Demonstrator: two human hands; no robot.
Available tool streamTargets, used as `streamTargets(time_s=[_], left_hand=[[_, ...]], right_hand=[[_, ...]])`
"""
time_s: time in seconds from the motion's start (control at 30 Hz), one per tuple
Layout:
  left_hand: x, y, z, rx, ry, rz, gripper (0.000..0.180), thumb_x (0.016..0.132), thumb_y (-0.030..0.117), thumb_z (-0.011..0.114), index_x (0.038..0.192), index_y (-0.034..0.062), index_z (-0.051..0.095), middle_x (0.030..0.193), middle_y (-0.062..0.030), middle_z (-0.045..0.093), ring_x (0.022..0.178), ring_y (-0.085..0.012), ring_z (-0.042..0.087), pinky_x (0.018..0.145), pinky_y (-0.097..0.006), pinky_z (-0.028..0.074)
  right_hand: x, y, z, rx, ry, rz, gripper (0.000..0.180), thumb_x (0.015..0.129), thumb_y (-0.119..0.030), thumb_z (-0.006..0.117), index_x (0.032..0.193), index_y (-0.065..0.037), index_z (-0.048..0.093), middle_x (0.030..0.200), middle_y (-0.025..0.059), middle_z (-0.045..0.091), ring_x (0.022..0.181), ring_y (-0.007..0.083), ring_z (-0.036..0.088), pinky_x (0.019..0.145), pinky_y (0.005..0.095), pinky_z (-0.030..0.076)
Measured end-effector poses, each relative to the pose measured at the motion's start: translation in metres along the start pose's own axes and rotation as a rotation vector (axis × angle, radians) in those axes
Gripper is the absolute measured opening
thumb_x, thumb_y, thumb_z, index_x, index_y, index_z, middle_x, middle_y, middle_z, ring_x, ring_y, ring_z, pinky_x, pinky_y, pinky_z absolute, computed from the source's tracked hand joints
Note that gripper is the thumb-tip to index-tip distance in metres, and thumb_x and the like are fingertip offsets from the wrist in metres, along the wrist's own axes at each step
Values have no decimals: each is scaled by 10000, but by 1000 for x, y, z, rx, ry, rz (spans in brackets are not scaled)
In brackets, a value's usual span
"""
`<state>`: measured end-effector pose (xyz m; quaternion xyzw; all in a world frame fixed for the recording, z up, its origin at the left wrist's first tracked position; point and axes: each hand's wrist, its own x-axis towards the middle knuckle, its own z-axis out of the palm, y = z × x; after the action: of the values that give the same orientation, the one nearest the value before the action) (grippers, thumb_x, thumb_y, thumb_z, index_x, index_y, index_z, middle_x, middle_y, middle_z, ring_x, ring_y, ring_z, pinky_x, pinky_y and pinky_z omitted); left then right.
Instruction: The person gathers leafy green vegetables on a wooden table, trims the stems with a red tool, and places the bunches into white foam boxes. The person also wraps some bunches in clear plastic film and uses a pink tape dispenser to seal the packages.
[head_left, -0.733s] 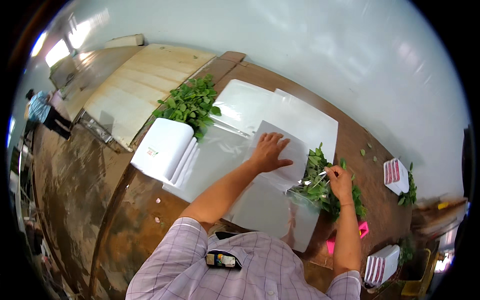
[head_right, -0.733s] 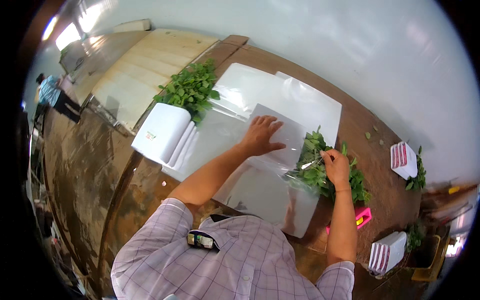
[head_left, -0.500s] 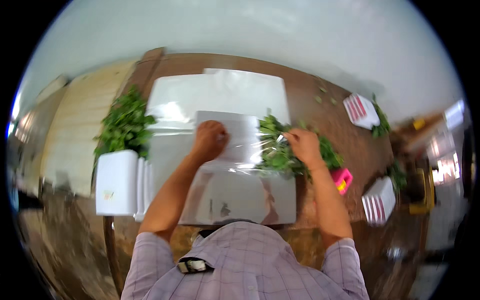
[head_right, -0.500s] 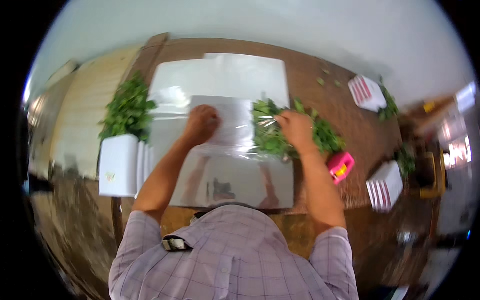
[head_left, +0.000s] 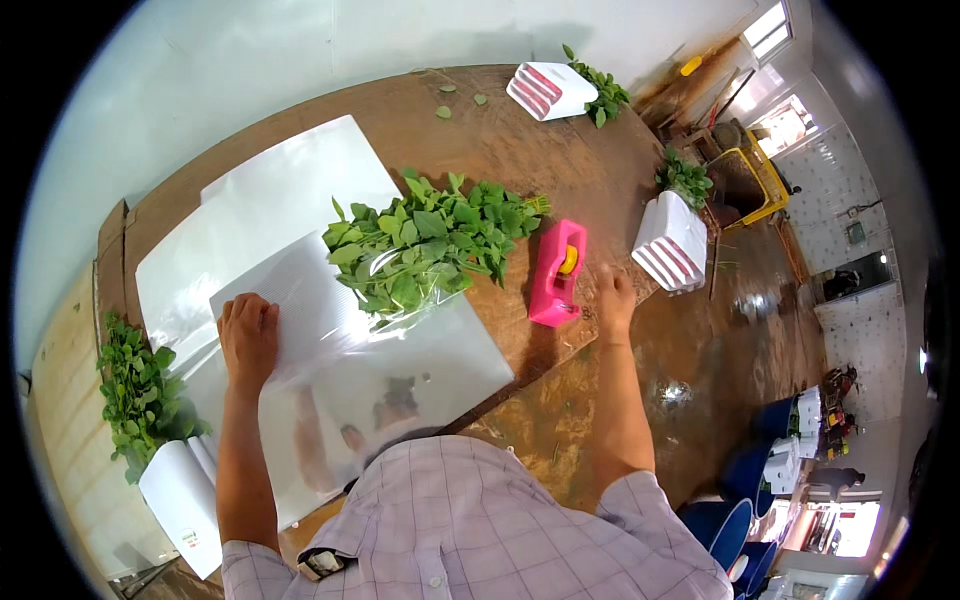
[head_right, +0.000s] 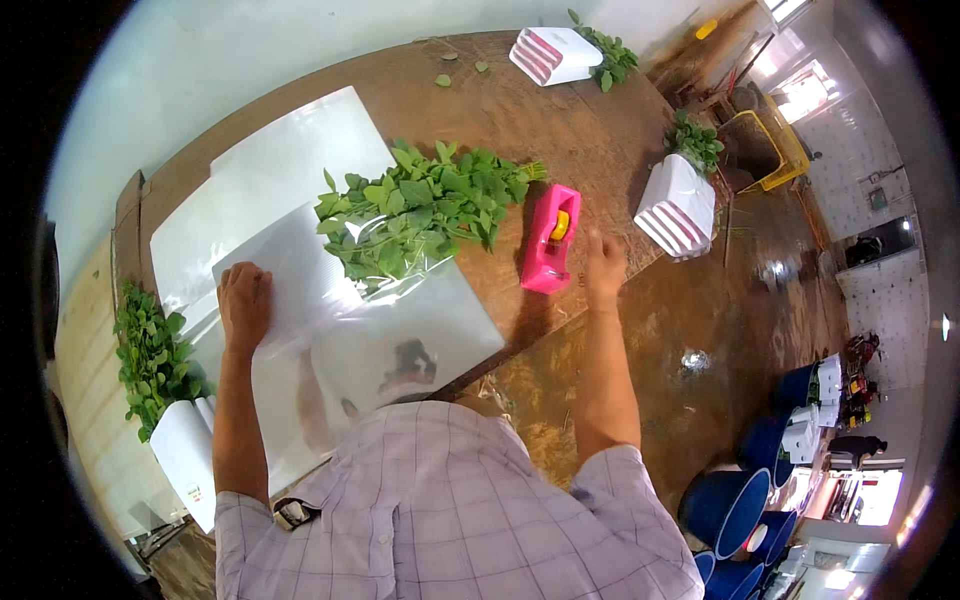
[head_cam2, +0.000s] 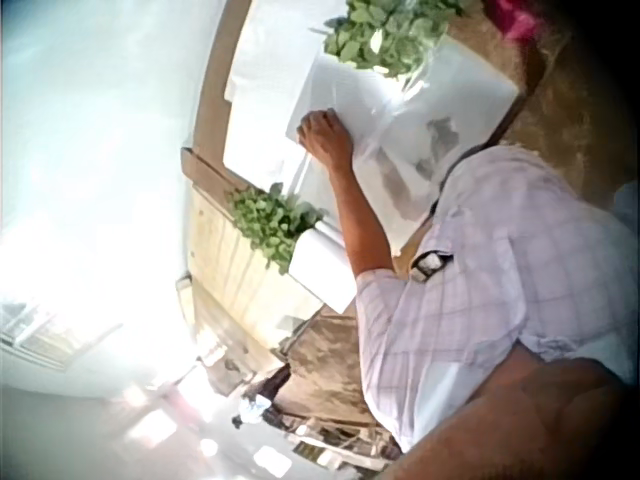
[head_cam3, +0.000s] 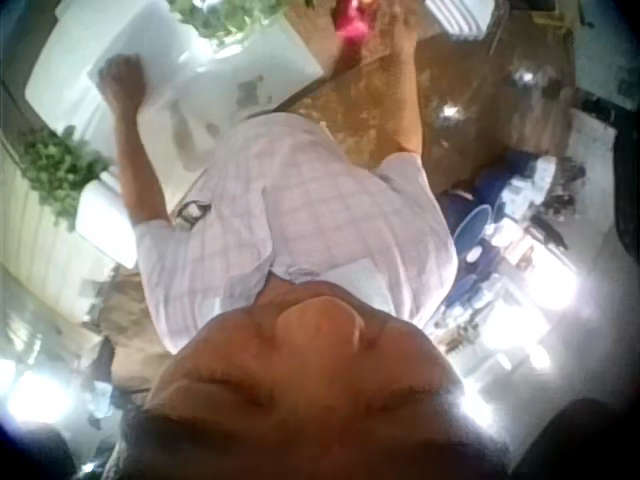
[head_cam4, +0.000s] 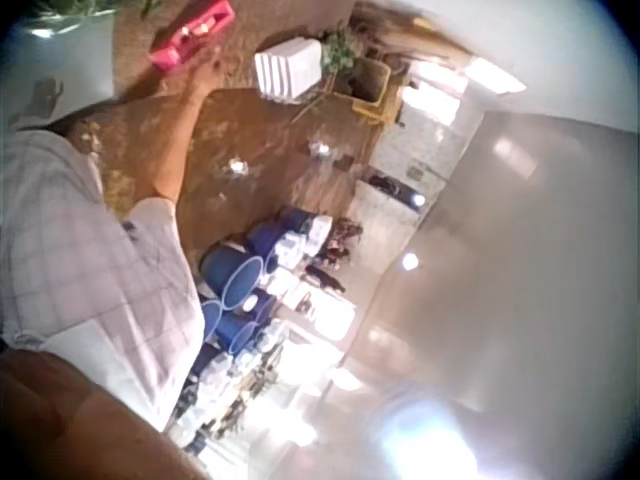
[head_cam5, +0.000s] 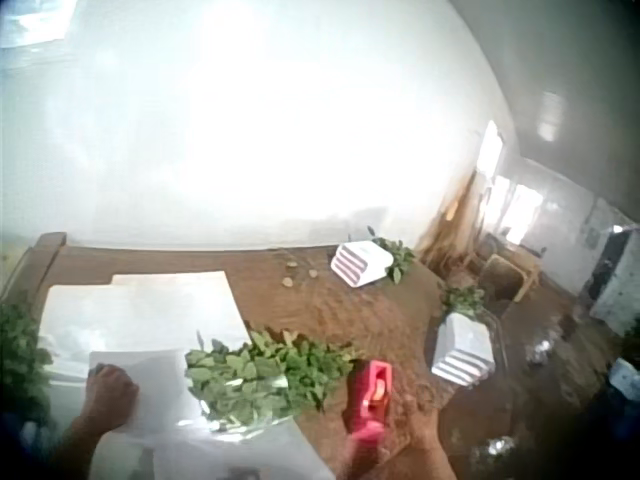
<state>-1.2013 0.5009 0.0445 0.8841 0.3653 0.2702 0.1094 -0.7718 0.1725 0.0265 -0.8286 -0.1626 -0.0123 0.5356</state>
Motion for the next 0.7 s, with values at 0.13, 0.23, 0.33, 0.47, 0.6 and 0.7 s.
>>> streamTargets(time_s=[0.13,0.23,0.33,0.47,0.6,0.7], left_hand=[[4,-3,-3,-16,-14,-8,95,846,129,644,824,60,584,921,-67,613,903,-287,530,827,-399,399],[9,0,0,-18,-39,7,92,848,130,642,830,56,590,935,-71,619,899,-288,531,824,-394,401],[6,-1,-7,-9,0,21,95,832,112,645,808,49,578,901,-78,611,875,-296,527,800,-399,405],[5,-12,-4,-5,-14,37,119,795,81,647,754,37,545,816,-96,575,832,-314,517,756,-425,408],[10,-9,1,-48,-25,10,113,795,119,646,735,53,575,869,-104,622,883,-338,553,792,-459,415],[4,-7,-4,-114,25,-66,100,813,153,660,781,67,621,893,-76,633,904,-309,547,835,-443,400]], right_hand=[[-28,16,-2,262,-229,597,236,930,-300,627,846,-85,673,750,-23,607,683,84,532,612,267,438],[-31,46,5,81,-240,229,276,930,-281,625,802,-38,654,706,-24,572,638,77,480,577,266,403],[-43,2,-5,-152,-240,79,315,918,-265,630,875,44,674,712,29,584,621,91,462,567,286,415],[-74,61,-30,-300,-269,-103,246,954,-206,577,896,20,655,787,12,633,759,99,566,708,272,473],[-68,84,-37,-3,-104,94,271,972,-260,559,889,-25,665,801,17,620,748,99,548,655,250,459],[-71,-56,29,-39,-311,-56,275,972,-261,572,953,-5,671,760,-9,577,671,75,475,584,247,412]])
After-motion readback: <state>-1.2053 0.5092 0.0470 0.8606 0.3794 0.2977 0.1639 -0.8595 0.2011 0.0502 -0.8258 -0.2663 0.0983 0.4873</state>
